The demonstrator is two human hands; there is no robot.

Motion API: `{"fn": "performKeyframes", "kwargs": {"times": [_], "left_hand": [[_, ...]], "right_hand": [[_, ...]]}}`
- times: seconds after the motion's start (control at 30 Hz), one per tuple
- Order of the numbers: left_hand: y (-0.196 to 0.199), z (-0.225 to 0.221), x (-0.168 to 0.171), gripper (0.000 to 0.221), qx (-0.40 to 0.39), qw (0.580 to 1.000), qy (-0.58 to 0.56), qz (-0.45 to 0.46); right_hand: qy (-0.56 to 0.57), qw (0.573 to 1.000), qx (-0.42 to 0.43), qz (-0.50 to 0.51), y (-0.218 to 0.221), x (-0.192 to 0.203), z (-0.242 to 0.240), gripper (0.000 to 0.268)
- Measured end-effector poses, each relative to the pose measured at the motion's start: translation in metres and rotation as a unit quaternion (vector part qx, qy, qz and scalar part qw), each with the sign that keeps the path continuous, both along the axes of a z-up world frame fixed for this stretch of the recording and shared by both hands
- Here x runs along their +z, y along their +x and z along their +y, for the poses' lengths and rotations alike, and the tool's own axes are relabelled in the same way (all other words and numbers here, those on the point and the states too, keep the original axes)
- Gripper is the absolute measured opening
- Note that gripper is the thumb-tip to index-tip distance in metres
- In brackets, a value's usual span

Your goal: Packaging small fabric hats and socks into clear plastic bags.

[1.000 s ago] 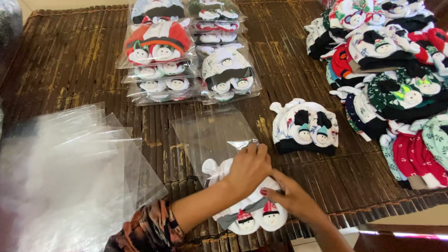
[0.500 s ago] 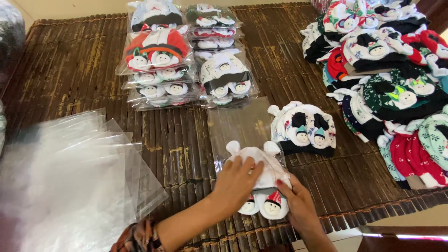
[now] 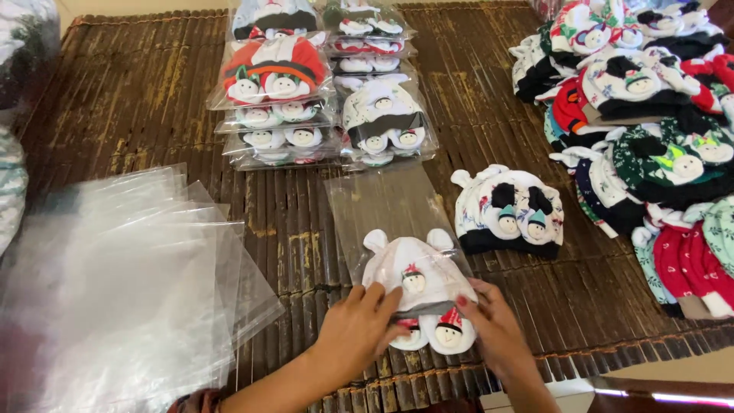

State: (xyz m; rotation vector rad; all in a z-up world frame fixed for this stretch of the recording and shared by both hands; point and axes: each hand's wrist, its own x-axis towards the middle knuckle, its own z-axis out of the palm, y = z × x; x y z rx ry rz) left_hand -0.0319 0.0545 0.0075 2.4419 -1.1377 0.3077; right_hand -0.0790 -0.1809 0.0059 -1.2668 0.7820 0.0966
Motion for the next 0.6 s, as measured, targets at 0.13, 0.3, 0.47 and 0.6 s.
{"fn": "performKeyframes", "kwargs": {"times": [0.13, 0.3, 0.47, 0.6], "left_hand": [[-0.012, 0.005, -0.014, 0.081, -0.015, 0.998, 0.043, 0.038], [-0.007, 0.002, -0.033, 0.071, 0.010, 0.995, 0.072, 0.065], [0.007, 0.005, -0.040, 0.052, 0.031, 0.999, 0.034, 0.012], [0.007, 0.010, -0.026, 0.049, 0.036, 0.999, -0.018, 0.013]], "right_hand": [[-0.079, 0.987, 0.102, -0.090, -0.012, -0.035, -0.041, 0.048], [-0.181, 0.965, 0.132, -0.138, -0.011, -0.023, -0.045, 0.073], [-0.294, 0.922, 0.130, -0.217, 0.004, -0.052, -0.037, 0.063], [-0.388, 0.877, 0.204, -0.199, 0.012, -0.034, -0.036, 0.078]]}}
